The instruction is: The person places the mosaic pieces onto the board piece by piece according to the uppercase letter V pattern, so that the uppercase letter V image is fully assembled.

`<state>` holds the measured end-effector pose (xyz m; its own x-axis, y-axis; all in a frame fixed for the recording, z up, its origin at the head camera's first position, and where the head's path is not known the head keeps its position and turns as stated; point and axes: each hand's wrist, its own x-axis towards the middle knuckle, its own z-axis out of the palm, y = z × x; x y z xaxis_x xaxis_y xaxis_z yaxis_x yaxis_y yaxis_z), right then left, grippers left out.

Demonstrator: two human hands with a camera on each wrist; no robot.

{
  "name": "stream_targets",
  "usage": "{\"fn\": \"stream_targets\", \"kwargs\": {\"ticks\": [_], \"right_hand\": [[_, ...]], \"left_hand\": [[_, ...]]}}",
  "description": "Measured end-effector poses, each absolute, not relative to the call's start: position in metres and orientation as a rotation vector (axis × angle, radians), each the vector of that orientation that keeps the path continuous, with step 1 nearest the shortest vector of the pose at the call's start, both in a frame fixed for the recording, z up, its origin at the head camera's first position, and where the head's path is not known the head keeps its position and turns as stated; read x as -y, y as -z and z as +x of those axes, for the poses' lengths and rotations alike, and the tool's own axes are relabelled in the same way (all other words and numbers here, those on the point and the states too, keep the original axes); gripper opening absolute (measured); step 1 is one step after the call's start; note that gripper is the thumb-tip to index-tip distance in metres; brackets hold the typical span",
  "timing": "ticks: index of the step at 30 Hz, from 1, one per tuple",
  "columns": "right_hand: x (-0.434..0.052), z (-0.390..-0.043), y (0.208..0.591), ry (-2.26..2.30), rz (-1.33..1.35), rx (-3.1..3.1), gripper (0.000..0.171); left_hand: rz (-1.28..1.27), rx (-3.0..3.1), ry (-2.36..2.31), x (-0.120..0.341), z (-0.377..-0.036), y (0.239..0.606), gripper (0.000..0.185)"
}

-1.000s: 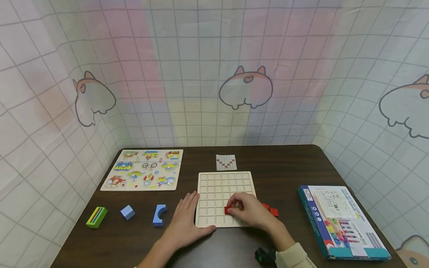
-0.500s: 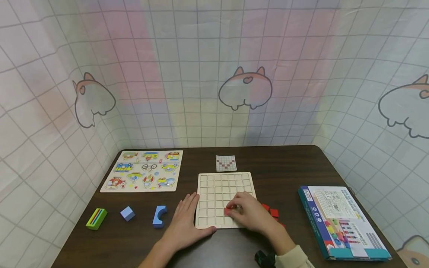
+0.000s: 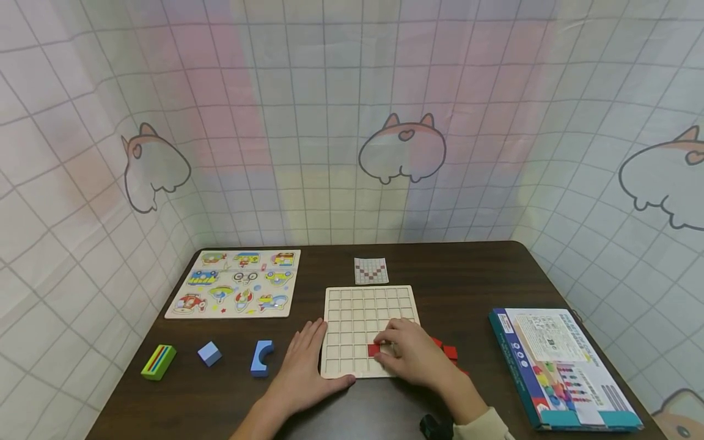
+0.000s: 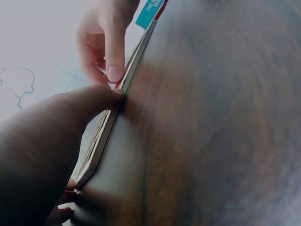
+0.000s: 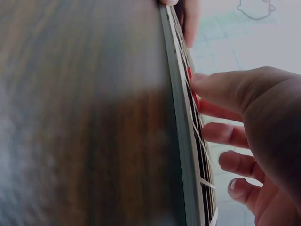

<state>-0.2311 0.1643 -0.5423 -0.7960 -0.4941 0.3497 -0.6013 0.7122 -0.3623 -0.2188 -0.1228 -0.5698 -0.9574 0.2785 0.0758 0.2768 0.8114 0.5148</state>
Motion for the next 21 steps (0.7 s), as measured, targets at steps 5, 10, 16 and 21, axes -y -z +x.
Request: {"fn": "stream_targets", "kwargs": {"ticks": [5,10,16,21], "right_hand": [[-0.174,-0.232,0.54,-0.87,0.81,2.773,0.019],[-0.187,-0.232,0.534,-0.967,0.697,2.806,0.022],[-0.202,-0.229,0.526,-1.009,0.622,2.818,0.029],[-0.215,-0.227,0.524,-1.02,0.53,2.851,0.032]], "left_hand": [[0.456,-2.987,-0.851,0.123,-0.219,0.57,0.133],[0.453,-2.984,-0.863,0.123,-0.218,0.57,0.133],[0.453,-2.984,-0.859,0.124,-0.219,0.572,0.133],[0.454,-2.982,-0.864,0.124,-0.219,0.571,0.133]]}}
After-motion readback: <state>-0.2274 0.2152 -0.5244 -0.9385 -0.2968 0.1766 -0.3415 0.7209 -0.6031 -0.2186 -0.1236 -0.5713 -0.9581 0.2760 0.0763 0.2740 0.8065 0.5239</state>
